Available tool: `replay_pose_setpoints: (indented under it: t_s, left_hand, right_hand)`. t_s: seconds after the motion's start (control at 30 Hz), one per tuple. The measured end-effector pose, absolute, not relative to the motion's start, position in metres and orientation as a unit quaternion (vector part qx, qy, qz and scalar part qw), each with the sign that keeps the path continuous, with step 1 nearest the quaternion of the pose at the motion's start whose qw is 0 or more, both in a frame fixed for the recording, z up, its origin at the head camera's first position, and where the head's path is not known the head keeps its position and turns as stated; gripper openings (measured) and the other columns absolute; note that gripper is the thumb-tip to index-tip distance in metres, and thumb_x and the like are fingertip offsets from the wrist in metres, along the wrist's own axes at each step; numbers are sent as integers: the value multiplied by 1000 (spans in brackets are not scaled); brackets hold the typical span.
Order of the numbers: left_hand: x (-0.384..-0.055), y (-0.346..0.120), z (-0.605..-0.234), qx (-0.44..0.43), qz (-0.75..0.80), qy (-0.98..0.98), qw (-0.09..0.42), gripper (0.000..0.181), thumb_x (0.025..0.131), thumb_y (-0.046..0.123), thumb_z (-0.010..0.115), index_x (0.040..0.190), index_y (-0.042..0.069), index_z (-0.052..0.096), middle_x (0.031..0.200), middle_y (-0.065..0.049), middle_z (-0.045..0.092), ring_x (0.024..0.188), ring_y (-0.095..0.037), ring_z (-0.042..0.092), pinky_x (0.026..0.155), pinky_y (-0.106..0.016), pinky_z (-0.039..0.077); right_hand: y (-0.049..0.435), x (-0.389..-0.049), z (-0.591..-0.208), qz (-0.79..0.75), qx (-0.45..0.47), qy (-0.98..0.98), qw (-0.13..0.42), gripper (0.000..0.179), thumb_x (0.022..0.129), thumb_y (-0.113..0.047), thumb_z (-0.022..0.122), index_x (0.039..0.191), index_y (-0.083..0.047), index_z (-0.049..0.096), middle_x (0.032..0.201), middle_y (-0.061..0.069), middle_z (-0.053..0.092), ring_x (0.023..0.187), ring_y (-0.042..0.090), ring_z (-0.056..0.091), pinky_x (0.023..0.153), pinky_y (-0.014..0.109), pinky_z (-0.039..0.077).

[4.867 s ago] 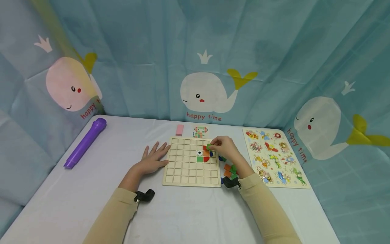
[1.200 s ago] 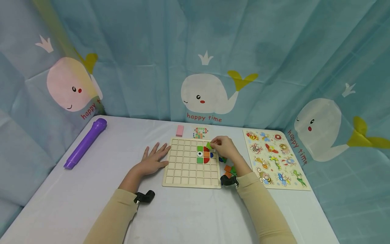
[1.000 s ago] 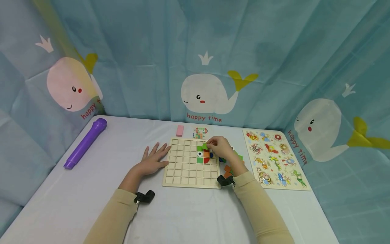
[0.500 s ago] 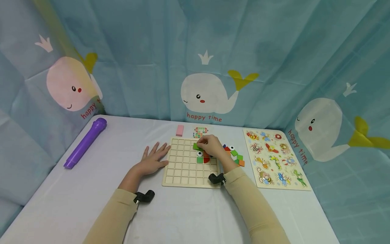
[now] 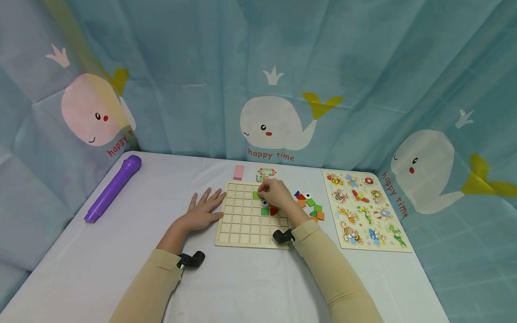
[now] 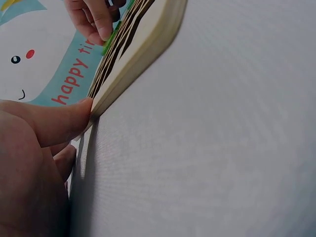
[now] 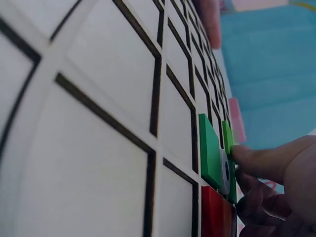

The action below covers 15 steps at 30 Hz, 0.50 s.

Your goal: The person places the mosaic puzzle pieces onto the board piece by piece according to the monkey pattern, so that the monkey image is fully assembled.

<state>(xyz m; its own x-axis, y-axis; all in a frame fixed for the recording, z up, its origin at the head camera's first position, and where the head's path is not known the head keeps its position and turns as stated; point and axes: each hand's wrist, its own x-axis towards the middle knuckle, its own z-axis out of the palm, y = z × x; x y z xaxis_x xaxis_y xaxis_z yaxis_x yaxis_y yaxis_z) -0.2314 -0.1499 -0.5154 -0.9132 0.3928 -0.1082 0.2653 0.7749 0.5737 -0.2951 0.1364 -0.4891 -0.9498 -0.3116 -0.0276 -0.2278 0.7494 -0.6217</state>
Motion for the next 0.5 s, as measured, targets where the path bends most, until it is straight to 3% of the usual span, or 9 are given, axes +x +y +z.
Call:
replay_pose_setpoints:
  t_s: [0.3, 0.5]
  left_hand:
    - [-233, -149, -515, 174, 282, 936, 119, 71, 102, 37, 55, 162, 17, 24, 170, -9, 13, 157, -37, -6, 120, -62, -17]
    - [-234, -150, -517, 171, 279, 937, 123, 71, 102, 40, 55, 162, 18, 23, 171, -7, 13, 157, -36, -7, 120, -61, -18]
  right_hand:
    - [142, -291, -487, -332, -139, 930, 70, 9, 96, -23, 71, 101, -17, 74, 92, -3, 69, 82, 15, 63, 73, 32, 54]
    - [153, -285, -484, -365, -128, 920, 63, 13, 97, -22, 70, 105, -13, 75, 93, 0, 69, 80, 16, 64, 66, 31, 54]
